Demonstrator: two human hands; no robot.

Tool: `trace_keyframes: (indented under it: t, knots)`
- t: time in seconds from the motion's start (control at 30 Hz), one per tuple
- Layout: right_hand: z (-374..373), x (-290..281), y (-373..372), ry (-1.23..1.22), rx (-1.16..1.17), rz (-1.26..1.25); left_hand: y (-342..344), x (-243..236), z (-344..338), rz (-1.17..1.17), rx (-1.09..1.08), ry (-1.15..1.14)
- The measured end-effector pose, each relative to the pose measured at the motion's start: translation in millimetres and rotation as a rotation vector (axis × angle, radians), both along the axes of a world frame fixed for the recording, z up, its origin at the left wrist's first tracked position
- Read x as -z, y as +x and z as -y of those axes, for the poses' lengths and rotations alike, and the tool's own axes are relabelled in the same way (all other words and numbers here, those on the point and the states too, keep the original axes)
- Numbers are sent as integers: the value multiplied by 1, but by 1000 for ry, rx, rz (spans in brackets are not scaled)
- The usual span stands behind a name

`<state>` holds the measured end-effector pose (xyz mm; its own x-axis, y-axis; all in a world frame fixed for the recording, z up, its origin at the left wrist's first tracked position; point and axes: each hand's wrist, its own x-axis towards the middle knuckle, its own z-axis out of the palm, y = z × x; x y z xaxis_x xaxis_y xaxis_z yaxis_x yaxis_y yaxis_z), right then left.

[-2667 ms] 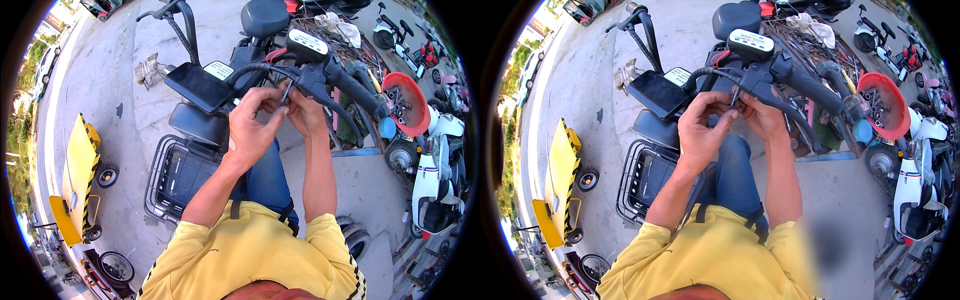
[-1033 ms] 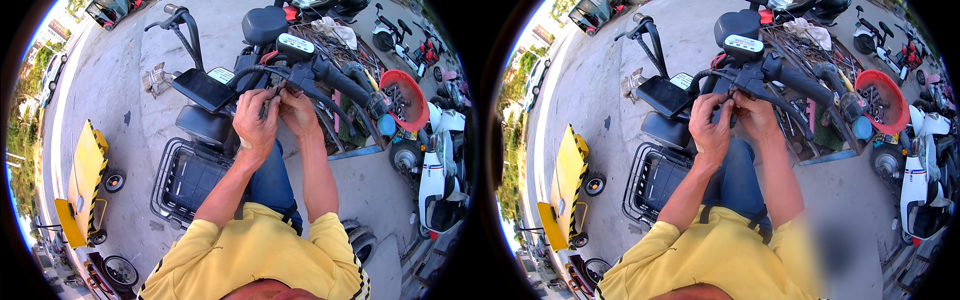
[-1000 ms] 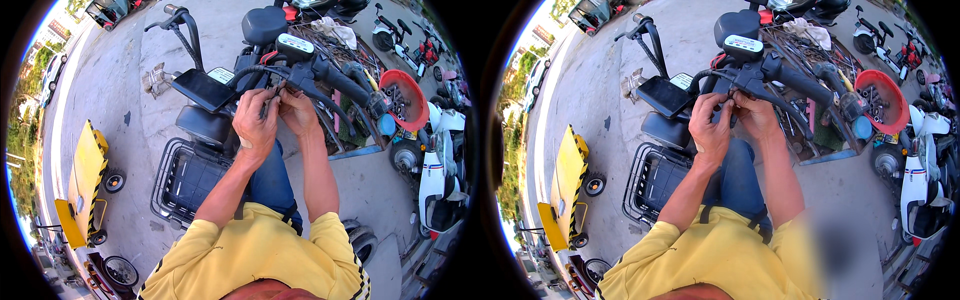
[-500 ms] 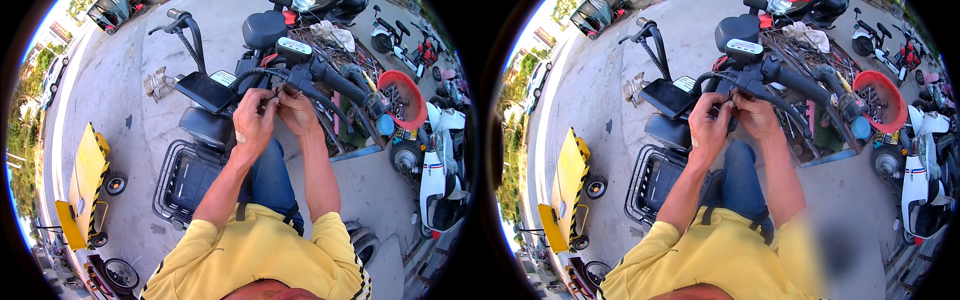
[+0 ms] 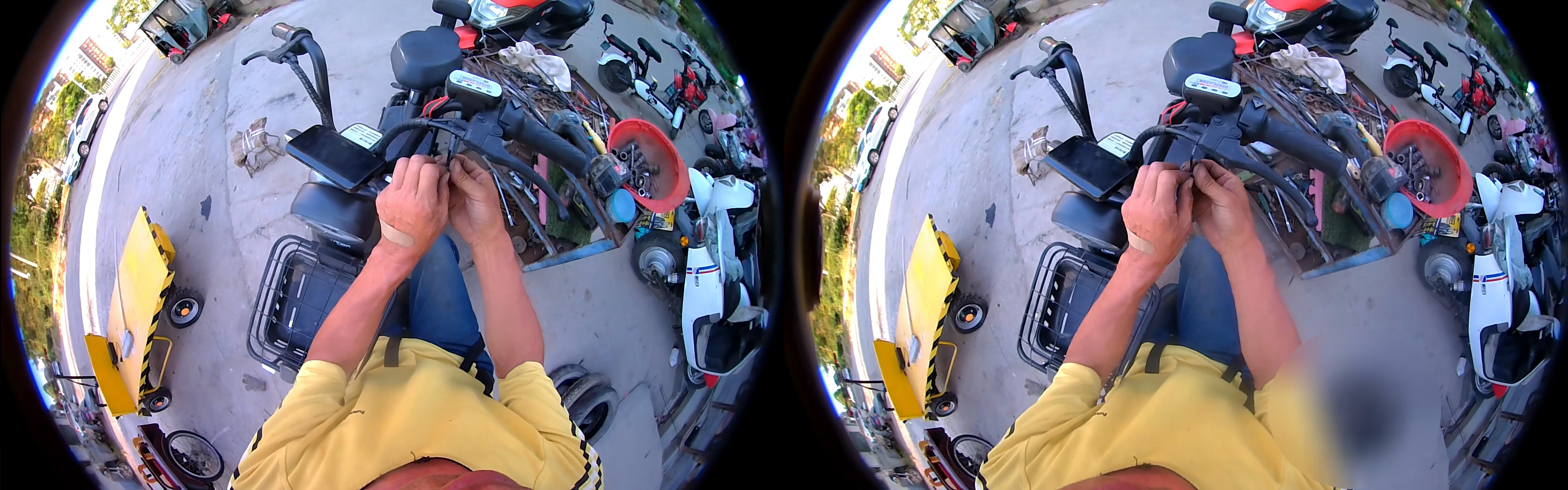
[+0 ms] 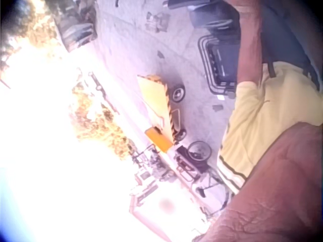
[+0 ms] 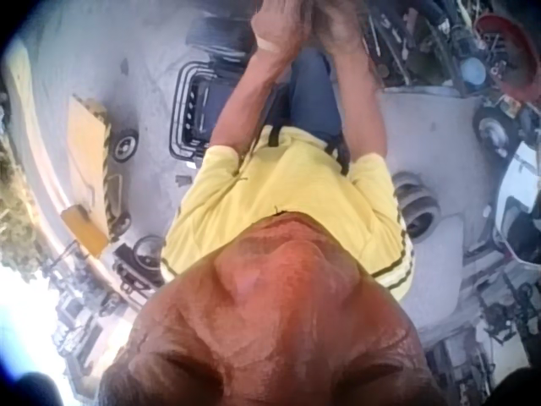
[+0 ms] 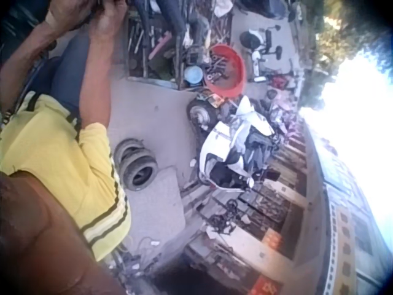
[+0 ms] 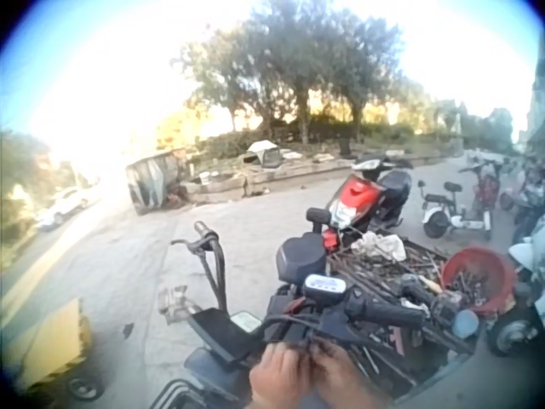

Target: The person works on the handlebar area of a scooter, repeatedly removing and reattaching a small black control module and its wiring. They use a screwdriver to loosen and tighten fasteners, then secure the wires with zip ties. The scooter remains stationary throughout the process.

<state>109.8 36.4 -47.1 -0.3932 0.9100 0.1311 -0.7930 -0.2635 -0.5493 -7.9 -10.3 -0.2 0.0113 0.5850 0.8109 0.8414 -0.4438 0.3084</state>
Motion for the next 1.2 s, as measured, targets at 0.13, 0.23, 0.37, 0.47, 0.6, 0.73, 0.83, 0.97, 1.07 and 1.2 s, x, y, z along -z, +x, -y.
trace_keyframes:
  t: [0.13,0.23,0.37,0.47,0.6,0.73,0.83,0.97,1.07,1.2]
  knots:
    - [5,-1,-6,-37,4,-40,-2,3,-3,6,6,64]
    - [11,-3,-6,-37,-13,-39,-4,1,-3,-40,-28,105]
    - [16,-7,-2,-28,-29,20,-5,3,0,-130,-73,142]
    - [18,-11,-9,-11,64,5,-7,3,-3,-166,-47,175]
    - [12,-12,-21,-67,150,-104,-9,3,-5,-193,-11,185]
    - [-11,-16,-21,36,193,-121,-14,6,-1,-223,25,159]
    - [-12,-33,-26,-34,137,-201,-16,5,0,-234,13,153]
    - [-28,-30,-14,-119,-110,-367,-22,4,6,-266,68,125]
    - [-11,-30,-8,-100,-12,-244,-24,11,14,-294,106,86]
    - [8,-27,-8,-40,122,-116,-22,19,22,-289,129,82]
